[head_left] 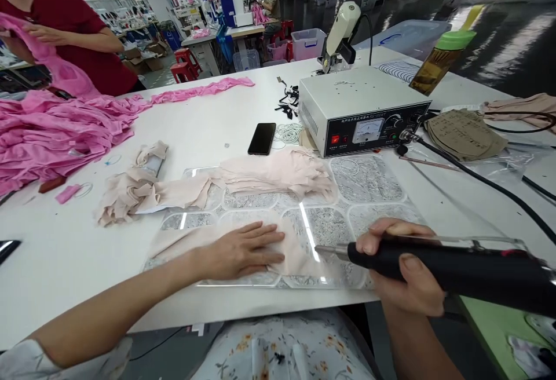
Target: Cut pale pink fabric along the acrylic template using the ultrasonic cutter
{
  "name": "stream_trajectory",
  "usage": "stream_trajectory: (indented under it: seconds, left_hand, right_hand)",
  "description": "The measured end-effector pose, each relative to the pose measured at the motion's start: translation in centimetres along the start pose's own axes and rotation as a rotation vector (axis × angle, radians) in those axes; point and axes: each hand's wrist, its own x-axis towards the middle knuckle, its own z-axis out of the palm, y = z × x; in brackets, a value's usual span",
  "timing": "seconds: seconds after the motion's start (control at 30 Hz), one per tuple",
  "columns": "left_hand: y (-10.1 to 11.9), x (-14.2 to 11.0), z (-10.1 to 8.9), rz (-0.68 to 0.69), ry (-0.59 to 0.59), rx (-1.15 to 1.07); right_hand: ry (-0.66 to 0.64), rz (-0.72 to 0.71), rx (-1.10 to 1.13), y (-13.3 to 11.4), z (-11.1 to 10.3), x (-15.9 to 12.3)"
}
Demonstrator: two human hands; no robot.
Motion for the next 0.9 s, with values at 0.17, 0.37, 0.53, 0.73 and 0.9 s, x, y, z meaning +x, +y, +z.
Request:
stream_trajectory:
  seconds: [0.17, 0.37, 0.53, 0.73, 0.9]
  left_hand:
    - [0.3, 0.6, -0.8, -0.099, 0.13, -0.02]
    - [0.5, 0.9, 1.4, -0.055, 0.131, -0.026]
    - [-0.9, 0.7, 1.1, -0.005, 0.093, -0.096]
    - [-1.0, 0.8, 0.7, 0.027, 0.05, -0.14]
    - [-1.1, 1.1, 0.2, 0.059, 0.048, -0.17]
  right_hand:
    - [0.055, 0.006, 0.034, -0.8, -0.4, -0.6]
    - [0.151, 0.01, 0.07, 0.9, 0.2, -0.7]
    - [0.163, 0.042, 0.074, 0.8, 0.3, -1.1]
    - [0.163, 0.077, 0.075, 1.0, 0.7, -1.1]
    - [0.169, 0.069, 0.081, 1.4, 1.1, -0.7]
